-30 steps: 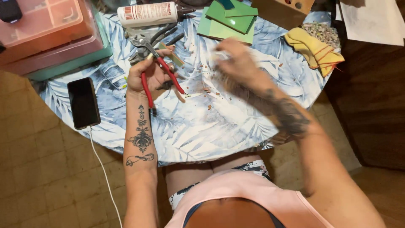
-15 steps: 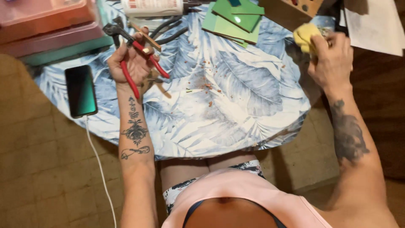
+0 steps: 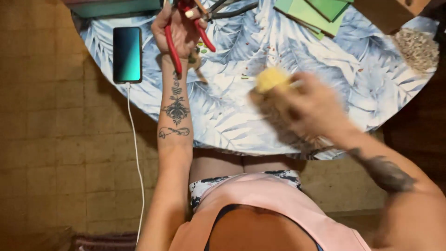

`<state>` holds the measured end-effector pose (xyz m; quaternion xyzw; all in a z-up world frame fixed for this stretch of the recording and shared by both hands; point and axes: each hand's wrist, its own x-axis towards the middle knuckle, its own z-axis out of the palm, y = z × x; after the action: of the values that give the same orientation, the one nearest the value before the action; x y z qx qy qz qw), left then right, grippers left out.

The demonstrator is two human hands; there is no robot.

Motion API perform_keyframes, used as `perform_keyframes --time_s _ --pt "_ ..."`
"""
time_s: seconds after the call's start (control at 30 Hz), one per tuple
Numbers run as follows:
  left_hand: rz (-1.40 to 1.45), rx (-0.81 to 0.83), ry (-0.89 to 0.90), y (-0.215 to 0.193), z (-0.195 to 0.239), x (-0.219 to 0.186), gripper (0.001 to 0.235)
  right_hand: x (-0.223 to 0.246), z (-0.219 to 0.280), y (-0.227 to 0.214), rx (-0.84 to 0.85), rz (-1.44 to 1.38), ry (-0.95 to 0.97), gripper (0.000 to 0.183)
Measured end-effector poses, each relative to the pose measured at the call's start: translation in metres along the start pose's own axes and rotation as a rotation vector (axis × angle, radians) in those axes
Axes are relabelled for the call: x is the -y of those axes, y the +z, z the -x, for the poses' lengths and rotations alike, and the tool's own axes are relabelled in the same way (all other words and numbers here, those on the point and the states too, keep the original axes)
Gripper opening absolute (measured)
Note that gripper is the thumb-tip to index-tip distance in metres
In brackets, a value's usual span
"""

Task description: Cutting small green tiles using tile nippers and cleaning the workspace with a sponge

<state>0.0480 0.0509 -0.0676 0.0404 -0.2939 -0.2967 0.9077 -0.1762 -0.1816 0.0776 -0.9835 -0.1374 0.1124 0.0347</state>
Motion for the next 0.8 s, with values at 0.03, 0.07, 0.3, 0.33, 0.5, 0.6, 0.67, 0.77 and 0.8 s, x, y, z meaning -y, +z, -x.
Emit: perform_keyframes --time_s 0.03,0.07,0.3,0.33,0.5,0.6,0.67,0.77,0.8 --pt "0.001 -0.007 0.0 -0.001 0.001 0.0 0.031 0.014 -0.003 0.022 0.005 -0.004 -0.001 0.055" --pt "0.002 -0.01 0.012 -0.002 0.002 0.001 0.028 0.029 -0.006 0.043 -0.192 -0.05 -0.335 0.047" --pt "-0.028 0.007 0.019 0.009 0.003 -0.008 0.033 0.087 -0.06 0.108 -0.46 0.093 -0.561 0.043" --pt "-0.026 0.013 0.015 0.009 0.003 -0.01 0.033 0.087 -0.07 0.108 -0.462 0.097 -0.557 0.043" --pt "0.03 0.024 -0.007 -0.003 0.007 -0.011 0.033 0.076 -0.119 0.111 -0.359 0.188 0.009 0.057" --pt "0.055 0.005 -0.022 -0.006 0.008 -0.01 0.035 0.045 -0.127 0.12 -0.536 0.253 0.196 0.054" --pt "0.072 0.001 -0.044 -0.004 0.007 -0.01 0.034 0.021 -0.115 0.12 -0.435 0.246 0.261 0.059" --pt "0.098 -0.026 -0.043 -0.002 0.008 -0.011 0.034 -0.021 -0.089 0.119 -0.337 0.237 0.348 0.054" --pt "0.108 -0.05 -0.033 -0.002 0.009 -0.011 0.035 -0.035 -0.078 0.118 -0.341 0.231 0.383 0.045"
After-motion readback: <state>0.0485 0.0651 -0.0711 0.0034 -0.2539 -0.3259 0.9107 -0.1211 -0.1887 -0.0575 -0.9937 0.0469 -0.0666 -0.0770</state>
